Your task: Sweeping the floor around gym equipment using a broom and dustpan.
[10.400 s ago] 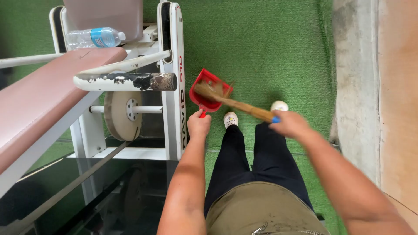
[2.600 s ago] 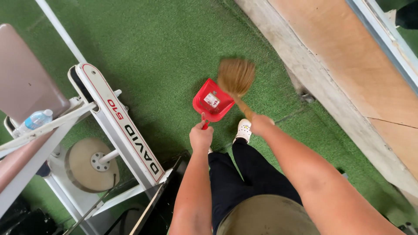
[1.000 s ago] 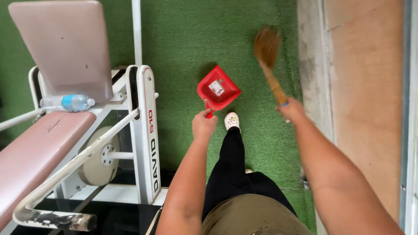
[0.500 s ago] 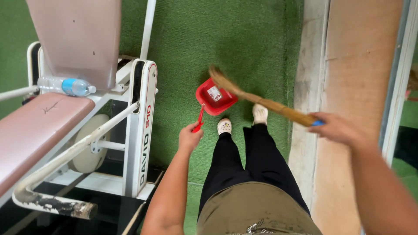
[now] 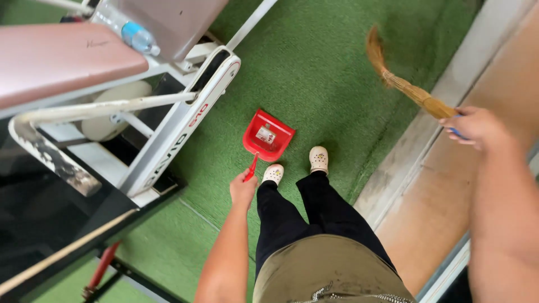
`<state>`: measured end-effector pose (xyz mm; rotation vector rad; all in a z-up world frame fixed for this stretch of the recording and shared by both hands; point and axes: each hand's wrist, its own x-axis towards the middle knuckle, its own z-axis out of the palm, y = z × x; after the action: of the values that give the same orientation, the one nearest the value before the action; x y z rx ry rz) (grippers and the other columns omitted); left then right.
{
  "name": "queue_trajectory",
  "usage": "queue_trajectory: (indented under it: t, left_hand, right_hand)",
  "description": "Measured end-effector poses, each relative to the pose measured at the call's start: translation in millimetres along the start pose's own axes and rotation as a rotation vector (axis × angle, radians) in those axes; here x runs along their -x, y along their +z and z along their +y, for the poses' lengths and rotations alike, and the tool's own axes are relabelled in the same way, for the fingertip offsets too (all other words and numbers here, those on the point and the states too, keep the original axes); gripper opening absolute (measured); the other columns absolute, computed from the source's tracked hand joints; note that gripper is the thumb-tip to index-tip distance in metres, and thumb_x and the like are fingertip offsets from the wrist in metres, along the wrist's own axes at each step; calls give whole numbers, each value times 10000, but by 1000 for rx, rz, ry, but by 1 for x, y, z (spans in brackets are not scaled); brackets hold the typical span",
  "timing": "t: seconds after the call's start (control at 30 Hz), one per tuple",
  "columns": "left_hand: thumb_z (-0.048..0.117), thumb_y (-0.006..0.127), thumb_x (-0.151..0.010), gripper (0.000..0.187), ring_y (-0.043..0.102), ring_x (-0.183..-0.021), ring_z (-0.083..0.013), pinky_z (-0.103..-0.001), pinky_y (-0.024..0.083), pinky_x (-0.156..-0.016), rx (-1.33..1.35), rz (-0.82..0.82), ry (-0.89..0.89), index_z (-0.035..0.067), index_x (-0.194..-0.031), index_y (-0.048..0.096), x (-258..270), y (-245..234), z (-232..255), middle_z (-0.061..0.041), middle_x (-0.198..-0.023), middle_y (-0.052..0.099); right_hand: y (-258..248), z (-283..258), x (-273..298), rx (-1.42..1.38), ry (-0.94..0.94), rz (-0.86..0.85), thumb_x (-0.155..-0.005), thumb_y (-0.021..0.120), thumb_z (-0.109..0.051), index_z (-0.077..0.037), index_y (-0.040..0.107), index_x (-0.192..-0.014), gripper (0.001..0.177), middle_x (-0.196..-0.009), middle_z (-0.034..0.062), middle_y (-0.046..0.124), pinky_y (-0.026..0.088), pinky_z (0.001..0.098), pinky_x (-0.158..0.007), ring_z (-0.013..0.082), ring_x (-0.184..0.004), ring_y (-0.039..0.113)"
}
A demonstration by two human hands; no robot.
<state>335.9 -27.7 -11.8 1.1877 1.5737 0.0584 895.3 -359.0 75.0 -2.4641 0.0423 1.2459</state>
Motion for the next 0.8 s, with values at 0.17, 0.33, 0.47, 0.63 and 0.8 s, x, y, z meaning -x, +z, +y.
queue_trajectory:
  t: [0.17,0.33,0.47,0.63,0.8]
  left_hand:
    - [213,741,-773,490,720,-761,-135,-310,557,-759,-137,168,-51,99,-1249,743,12,33,7,-98,-904,771]
    - [242,736,-760,480,731,-731,-149,-323,572,-741,-93,151,-55,120,-1224,765,30,32,18,-88,-857,783]
    - [236,736,-777,473,717,-718,-146,-323,561,-722,-73,137,-106,136,-1239,758,44,24,26,-87,-808,775]
    - [222,734,-791,453,713,-752,-121,-292,562,-740,50,130,-96,123,-1232,758,50,14,10,-55,-837,774]
    - [207,747,-815,441,710,-759,-96,-257,545,-742,85,145,-66,107,-1244,744,57,-12,-15,-41,-851,770]
  right_hand:
    - [98,-47,-66,-197,100,98,-855,802,-143,-58,493,-1414,644,-833,118,673,481,272,-472,162,-613,601]
    - [224,-67,-17,179,-107,-94,-871,803,-206,24,581,-1291,528,-868,136,704,509,355,-526,201,-619,632]
    - [286,-43,9,251,-121,-341,-863,783,-188,38,583,-1214,462,-766,119,674,520,365,-469,200,-558,638]
    - [227,-70,14,244,-144,-615,-879,742,-177,-16,639,-1199,373,-674,57,581,388,306,-413,141,-495,498]
    - [62,-140,17,435,-200,-573,-835,759,-258,-151,671,-1358,542,-826,11,641,392,300,-526,126,-670,508]
